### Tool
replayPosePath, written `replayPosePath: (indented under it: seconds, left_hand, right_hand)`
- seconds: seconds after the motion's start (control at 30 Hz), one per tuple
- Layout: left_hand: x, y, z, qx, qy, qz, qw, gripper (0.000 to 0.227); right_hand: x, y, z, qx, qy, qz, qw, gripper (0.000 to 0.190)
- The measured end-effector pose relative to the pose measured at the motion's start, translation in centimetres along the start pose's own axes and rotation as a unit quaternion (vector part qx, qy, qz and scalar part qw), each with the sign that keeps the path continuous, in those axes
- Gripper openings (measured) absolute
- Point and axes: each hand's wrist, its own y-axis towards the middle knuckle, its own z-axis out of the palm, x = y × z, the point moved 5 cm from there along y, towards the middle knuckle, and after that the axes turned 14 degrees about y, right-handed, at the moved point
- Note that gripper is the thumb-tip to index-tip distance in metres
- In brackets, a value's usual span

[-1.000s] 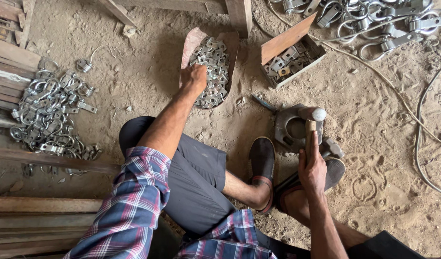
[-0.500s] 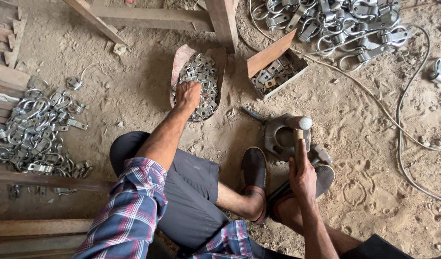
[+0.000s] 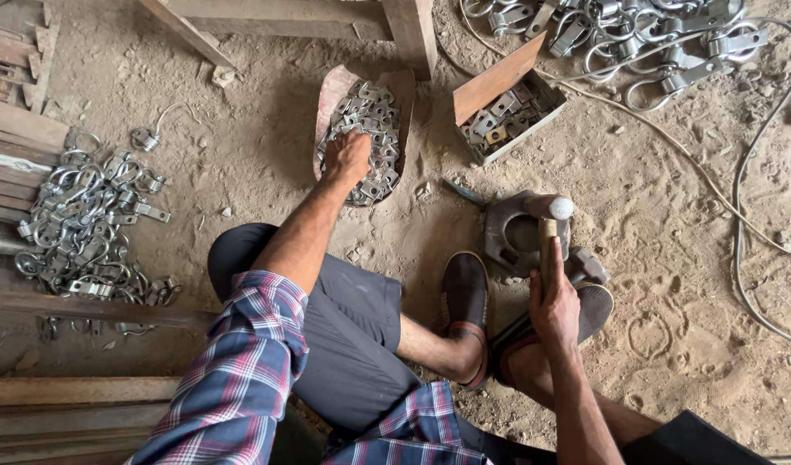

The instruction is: The person sits on the ground and repeatedly hammers small metal parts on an anvil. They pick up parts from a container, place them on the anvil, strike them with a hammer, and then place the finished parts into a box.

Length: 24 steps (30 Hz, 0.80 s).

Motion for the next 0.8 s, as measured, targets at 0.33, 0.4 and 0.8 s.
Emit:
replayPosePath:
  seconds: [0.33, 0.4, 0.8]
  left_hand:
    - [-1.6, -0.7, -4.8, -0.011, -0.384, 0.09, 0.919, 0.012]
    - [-2.8, -1.3, -5.8, 0.025, -0.499, 0.107, 0.859, 0.01]
    - [-6.8, -5.4, -13.8, 0.192, -0.77, 0.213, 0.57, 0.022]
  right_hand:
    - [0.7, 0.0, -0.3, -0.003, -0.002, 0.003, 1.0, 0.07]
    - [0.9, 0.0, -0.3, -0.002, -0.001, 0.002, 1.0, 0.07]
    - [1.1, 0.1, -0.4, 0.003, 0.009, 0.021, 1.0, 0.07]
